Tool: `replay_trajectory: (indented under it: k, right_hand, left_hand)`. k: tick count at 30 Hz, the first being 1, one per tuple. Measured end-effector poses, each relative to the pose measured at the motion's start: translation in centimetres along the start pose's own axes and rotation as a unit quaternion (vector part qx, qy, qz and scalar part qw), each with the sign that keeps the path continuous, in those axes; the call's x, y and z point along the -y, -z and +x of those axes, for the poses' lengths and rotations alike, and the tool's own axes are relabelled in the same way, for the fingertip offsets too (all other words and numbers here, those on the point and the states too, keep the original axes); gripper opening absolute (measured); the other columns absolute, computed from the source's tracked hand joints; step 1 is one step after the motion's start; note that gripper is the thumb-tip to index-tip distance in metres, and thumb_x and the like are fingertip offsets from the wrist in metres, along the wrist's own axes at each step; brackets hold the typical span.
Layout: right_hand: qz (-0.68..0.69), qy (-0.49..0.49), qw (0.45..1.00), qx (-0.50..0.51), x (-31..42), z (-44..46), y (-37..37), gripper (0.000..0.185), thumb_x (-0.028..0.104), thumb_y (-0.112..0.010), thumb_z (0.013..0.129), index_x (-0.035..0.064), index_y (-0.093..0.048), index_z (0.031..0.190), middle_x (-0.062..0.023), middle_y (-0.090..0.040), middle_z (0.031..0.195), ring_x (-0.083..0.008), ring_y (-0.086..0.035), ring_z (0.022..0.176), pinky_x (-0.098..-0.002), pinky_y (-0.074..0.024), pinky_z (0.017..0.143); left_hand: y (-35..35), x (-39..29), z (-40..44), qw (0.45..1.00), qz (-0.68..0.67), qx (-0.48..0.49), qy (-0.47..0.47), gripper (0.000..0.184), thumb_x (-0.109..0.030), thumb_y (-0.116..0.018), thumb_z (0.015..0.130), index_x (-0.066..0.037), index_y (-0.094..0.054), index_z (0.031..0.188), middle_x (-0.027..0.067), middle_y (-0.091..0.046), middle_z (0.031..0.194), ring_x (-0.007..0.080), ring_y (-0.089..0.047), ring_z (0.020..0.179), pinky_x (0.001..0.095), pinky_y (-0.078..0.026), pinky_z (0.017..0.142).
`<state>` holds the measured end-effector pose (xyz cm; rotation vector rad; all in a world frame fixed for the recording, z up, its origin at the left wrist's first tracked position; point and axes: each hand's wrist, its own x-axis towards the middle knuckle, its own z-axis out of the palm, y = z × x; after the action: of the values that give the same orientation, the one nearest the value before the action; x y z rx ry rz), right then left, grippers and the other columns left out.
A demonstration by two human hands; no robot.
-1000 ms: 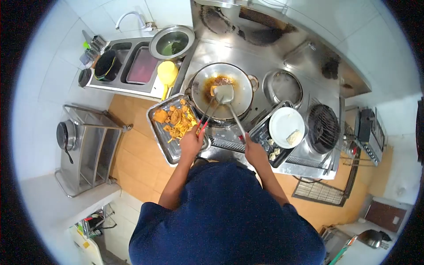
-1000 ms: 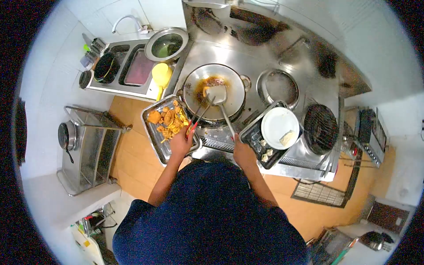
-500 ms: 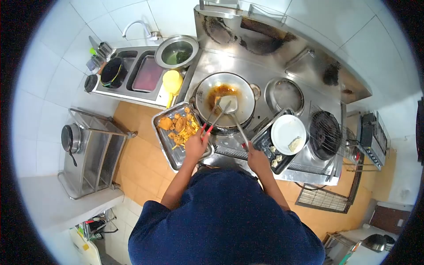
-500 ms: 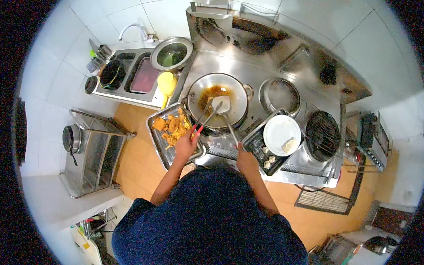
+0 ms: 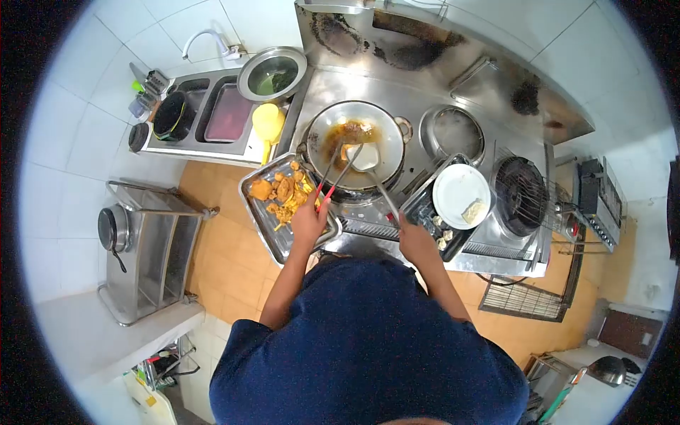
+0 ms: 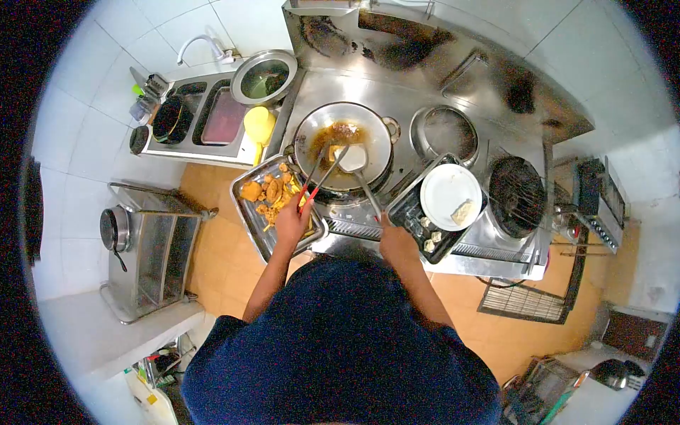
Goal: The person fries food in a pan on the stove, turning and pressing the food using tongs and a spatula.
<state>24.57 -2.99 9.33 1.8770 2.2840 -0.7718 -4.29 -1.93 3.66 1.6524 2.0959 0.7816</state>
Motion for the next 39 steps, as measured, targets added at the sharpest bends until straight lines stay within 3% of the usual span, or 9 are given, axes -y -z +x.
replay_trajectory:
  k: [8,12,17,20,23,26,32,36,39]
  right_hand:
    - [0.014,-0.035,0.998,0.041,0.3,0.2,0.7,0.054,0.02,-0.047,0.096,0.0071,-0.038,0.148,-0.028,-0.066,0.089,-0.0454,-0.065,0.083,-0.056,-0.0508,0.077]
    - [-0.009,-0.031,0.999,0.028,0.7,1.0,0.4,0.055,0.012,-0.041,0.093,0.0076,-0.037,0.148,-0.0302,-0.067,0.089,-0.0455,-0.068,0.083,-0.0565,-0.0535,0.077]
    - [0.005,-0.034,0.999,0.024,1.3,1.0,1.1,0.052,0.014,-0.04,0.094,0.0081,-0.041,0.146,-0.0303,-0.067,0.09,-0.0458,-0.068,0.085,-0.0578,-0.0526,0.078]
    - [0.012,-0.062,0.997,0.045,1.8,0.3,2.0,0.052,0.021,-0.048,0.095,0.0083,-0.042,0.145,-0.0292,-0.066,0.091,-0.0472,-0.064,0.084,-0.0569,-0.0505,0.079]
    - [0.043,-0.047,0.998,0.022,0.4,1.9,-0.1,0.052,0.021,-0.049,0.095,0.0108,-0.041,0.146,-0.0306,-0.066,0.089,-0.0485,-0.064,0.083,-0.0577,-0.0505,0.078]
    - [0.004,-0.042,0.998,0.039,1.4,0.8,1.7,0.053,0.014,-0.041,0.094,0.0085,-0.039,0.147,-0.0304,-0.067,0.088,-0.0465,-0.068,0.081,-0.0573,-0.053,0.077]
    - [0.037,-0.058,0.997,0.025,1.1,1.0,1.1,0.051,0.022,-0.051,0.095,0.0132,-0.043,0.145,-0.0297,-0.066,0.088,-0.0484,-0.065,0.084,-0.0583,-0.0502,0.077]
    - [-0.001,-0.016,1.0,0.02,0.4,0.5,0.9,0.052,0.014,-0.044,0.094,0.0068,-0.038,0.146,-0.0298,-0.067,0.084,-0.0462,-0.067,0.078,-0.0585,-0.0524,0.073]
    - [0.005,-0.024,0.999,0.022,0.5,0.3,1.1,0.052,0.018,-0.044,0.095,0.01,-0.04,0.146,-0.0306,-0.067,0.088,-0.0471,-0.067,0.08,-0.0578,-0.0527,0.076]
  left_hand:
    - [0.7,-0.1,-0.3,1.0,-0.011,-0.009,0.007,0.042,-0.044,-0.061,0.093,-0.006,-0.063,0.11,0.0192,-0.062,0.064,0.0407,-0.065,0.062,0.0498,-0.048,0.053]
    - [0.1,0.4,-0.6,1.0,0.021,-0.014,0.002,0.044,-0.045,-0.061,0.093,-0.007,-0.065,0.117,0.0181,-0.06,0.06,0.0391,-0.063,0.059,0.0476,-0.047,0.053]
    - [-0.1,0.2,-0.4,0.999,0.033,0.025,0.01,0.049,-0.043,-0.058,0.094,-0.006,-0.06,0.126,0.0198,-0.066,0.071,0.0384,-0.067,0.065,0.0484,-0.05,0.056]
    - [0.3,-0.1,-0.4,0.999,0.04,0.026,0.012,0.049,-0.043,-0.058,0.094,-0.005,-0.059,0.126,0.0201,-0.066,0.071,0.0384,-0.067,0.065,0.0486,-0.05,0.056]
    - [0.0,0.0,-0.7,0.999,0.037,0.024,0.015,0.048,-0.045,-0.058,0.094,-0.009,-0.06,0.125,0.0196,-0.065,0.07,0.0397,-0.066,0.066,0.05,-0.049,0.057]
    - [0.3,0.2,-0.4,0.998,0.039,0.032,0.022,0.048,-0.046,-0.058,0.094,-0.009,-0.06,0.124,0.0194,-0.065,0.07,0.04,-0.065,0.066,0.0503,-0.049,0.057]
    - [0.2,0.0,-0.3,0.998,0.04,0.039,0.018,0.048,-0.045,-0.058,0.094,-0.009,-0.059,0.125,0.0198,-0.065,0.07,0.0395,-0.066,0.066,0.0495,-0.05,0.057]
    - [0.0,0.7,0.1,0.999,0.043,0.03,-0.009,0.049,-0.044,-0.059,0.094,-0.009,-0.056,0.128,0.0194,-0.065,0.068,0.0392,-0.066,0.065,0.0485,-0.051,0.055]
    - [0.2,0.4,-0.1,0.999,0.024,0.023,-0.004,0.047,-0.042,-0.059,0.094,-0.008,-0.057,0.127,0.0189,-0.065,0.068,0.0395,-0.065,0.064,0.0479,-0.05,0.056]
